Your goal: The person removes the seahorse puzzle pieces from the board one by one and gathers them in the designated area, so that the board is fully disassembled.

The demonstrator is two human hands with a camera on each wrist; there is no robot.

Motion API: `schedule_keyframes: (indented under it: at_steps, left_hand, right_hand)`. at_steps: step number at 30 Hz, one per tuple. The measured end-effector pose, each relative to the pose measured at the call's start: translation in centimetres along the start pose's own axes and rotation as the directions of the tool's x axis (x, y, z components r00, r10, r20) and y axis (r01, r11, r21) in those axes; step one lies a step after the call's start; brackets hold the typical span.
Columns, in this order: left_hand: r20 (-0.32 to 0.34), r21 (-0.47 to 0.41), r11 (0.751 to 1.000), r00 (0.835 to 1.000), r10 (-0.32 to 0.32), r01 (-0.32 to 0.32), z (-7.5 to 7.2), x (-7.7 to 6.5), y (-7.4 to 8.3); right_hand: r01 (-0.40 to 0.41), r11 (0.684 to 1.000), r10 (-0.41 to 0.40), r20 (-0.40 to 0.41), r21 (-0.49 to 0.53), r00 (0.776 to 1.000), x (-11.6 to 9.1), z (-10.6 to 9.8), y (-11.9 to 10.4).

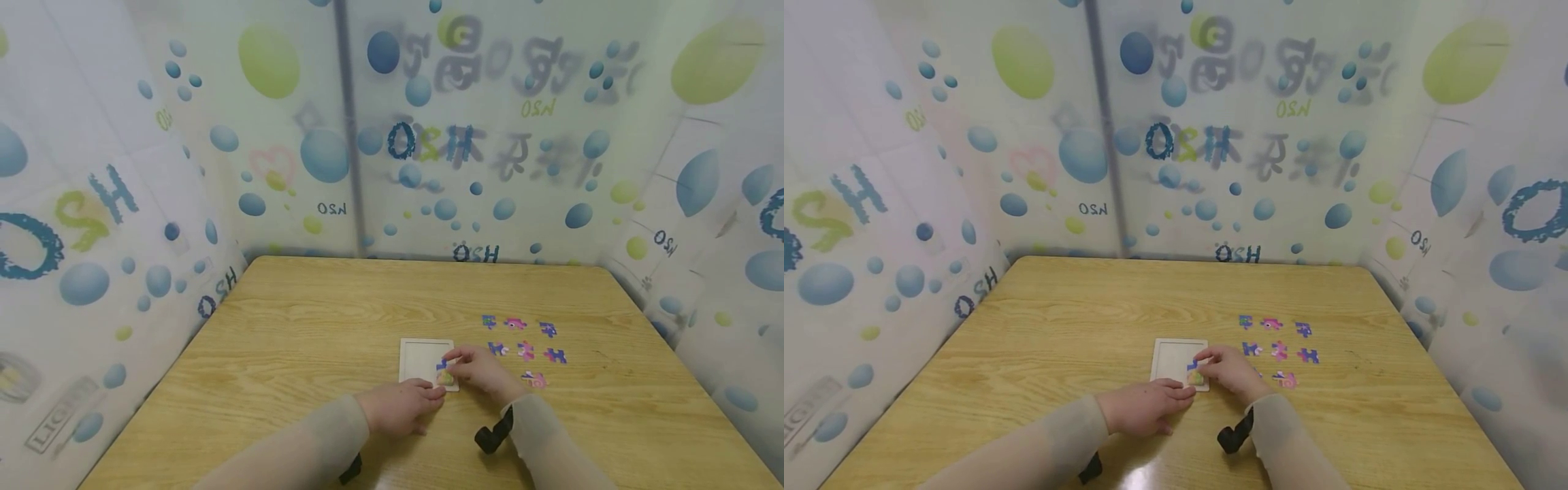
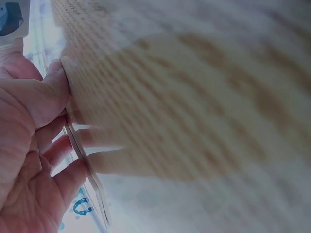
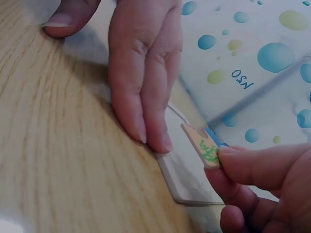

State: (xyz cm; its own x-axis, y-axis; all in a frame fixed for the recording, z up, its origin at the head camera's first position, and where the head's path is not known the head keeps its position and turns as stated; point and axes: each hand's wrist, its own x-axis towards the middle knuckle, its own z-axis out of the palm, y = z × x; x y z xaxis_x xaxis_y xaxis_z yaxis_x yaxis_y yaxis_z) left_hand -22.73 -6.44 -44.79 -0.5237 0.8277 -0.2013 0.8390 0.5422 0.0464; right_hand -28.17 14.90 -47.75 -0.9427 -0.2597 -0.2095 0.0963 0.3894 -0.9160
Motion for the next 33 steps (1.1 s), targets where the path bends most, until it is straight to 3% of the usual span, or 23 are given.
schedule_keyframes:
  at_steps: [4, 14, 24, 33]
  left_hand:
    - [0.006, -0.010, 1.000, 1.000, 0.001, -0.001, 0.0, 0.1, -0.1]
    - [0.022, -0.038, 0.999, 1.000, -0.009, 0.010, 0.0, 0.0, -0.1]
    - [0.028, -0.032, 0.999, 0.999, -0.032, 0.033, 0.2, 0.0, 0.1]
    - [0.020, -0.025, 0.999, 0.999, -0.027, 0.028, 0.1, 0.0, 0.1]
  right_hand:
    - [-0.014, 0.999, 0.014, 0.000, 0.048, 1.000, -0.2, -0.4, -0.4]
    - [0.049, 0.996, -0.053, 0.053, 0.071, 0.997, -0.7, -2.5, -0.5]
    - [-0.041, 0.990, 0.033, 0.059, 0.134, 0.998, -1.8, -6.2, 0.8]
    - [-0.059, 0.997, 0.058, 0.018, 0.053, 0.998, -3.2, -10.1, 2.4]
